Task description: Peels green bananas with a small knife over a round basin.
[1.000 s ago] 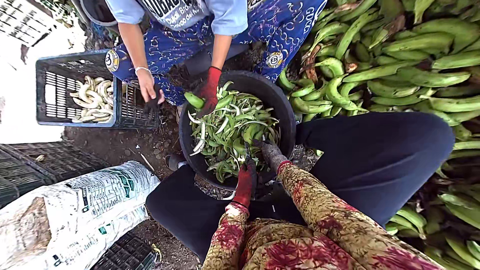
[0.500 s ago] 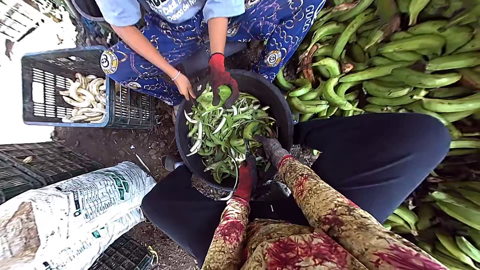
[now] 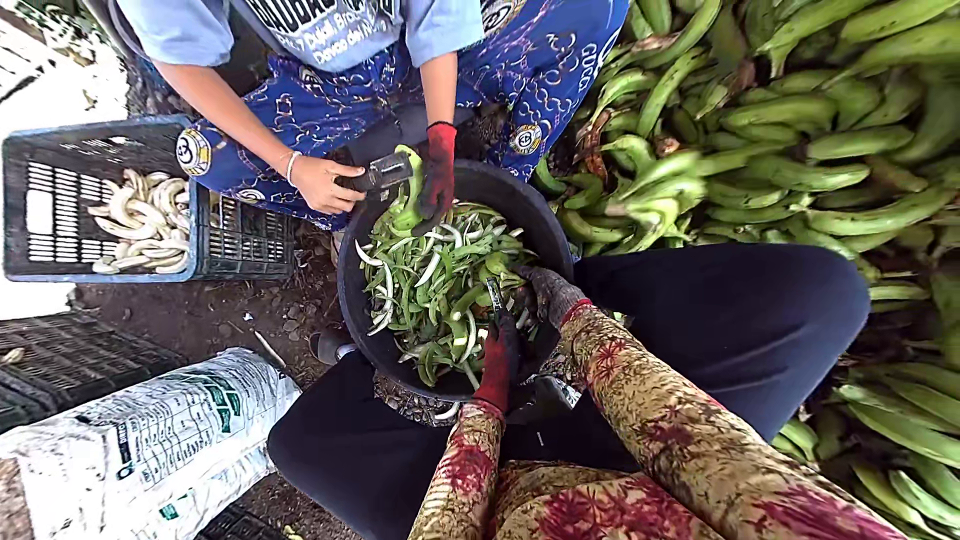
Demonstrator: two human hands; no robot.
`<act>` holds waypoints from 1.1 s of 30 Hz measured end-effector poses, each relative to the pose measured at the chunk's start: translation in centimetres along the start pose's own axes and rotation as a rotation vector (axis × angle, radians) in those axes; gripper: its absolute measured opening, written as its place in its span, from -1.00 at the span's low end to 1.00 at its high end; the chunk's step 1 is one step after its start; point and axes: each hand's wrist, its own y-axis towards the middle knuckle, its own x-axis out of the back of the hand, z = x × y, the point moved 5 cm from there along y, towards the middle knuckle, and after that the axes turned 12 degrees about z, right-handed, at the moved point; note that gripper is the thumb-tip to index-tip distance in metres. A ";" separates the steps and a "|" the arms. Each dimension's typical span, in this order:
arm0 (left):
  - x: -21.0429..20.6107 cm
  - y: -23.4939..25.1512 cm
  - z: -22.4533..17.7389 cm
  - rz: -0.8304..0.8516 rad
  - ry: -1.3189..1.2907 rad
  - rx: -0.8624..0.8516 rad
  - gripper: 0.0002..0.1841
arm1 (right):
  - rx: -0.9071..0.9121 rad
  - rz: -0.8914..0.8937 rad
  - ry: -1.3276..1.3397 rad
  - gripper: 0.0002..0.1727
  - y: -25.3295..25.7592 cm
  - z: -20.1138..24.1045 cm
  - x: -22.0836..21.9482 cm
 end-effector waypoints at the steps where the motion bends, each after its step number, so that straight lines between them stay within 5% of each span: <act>1: 0.3 0.9 0.0 -0.007 0.028 -0.010 -0.50 | -0.023 0.004 0.011 -0.55 -0.1 0.0 0.0; 7: 0.0 1.7 1.6 0.109 0.088 -0.072 -0.47 | -0.002 0.034 0.048 -0.57 1.1 0.2 1.9; 12: 1.5 -0.3 -0.7 -0.013 0.089 -0.124 -0.54 | -0.009 0.099 -0.432 -0.36 2.0 -0.6 3.7; 15: 2.2 -0.1 -2.1 0.008 0.242 -0.042 -0.54 | -0.001 0.103 -0.589 -0.40 1.5 -0.9 4.0; 26: 1.8 -0.6 -1.7 0.009 0.374 0.068 -0.57 | 0.020 0.073 -0.508 -0.39 1.8 -1.4 5.0; 33: 1.4 -0.6 -1.9 0.034 0.219 0.134 -0.59 | 0.013 0.079 -0.507 -0.40 2.4 -1.6 5.5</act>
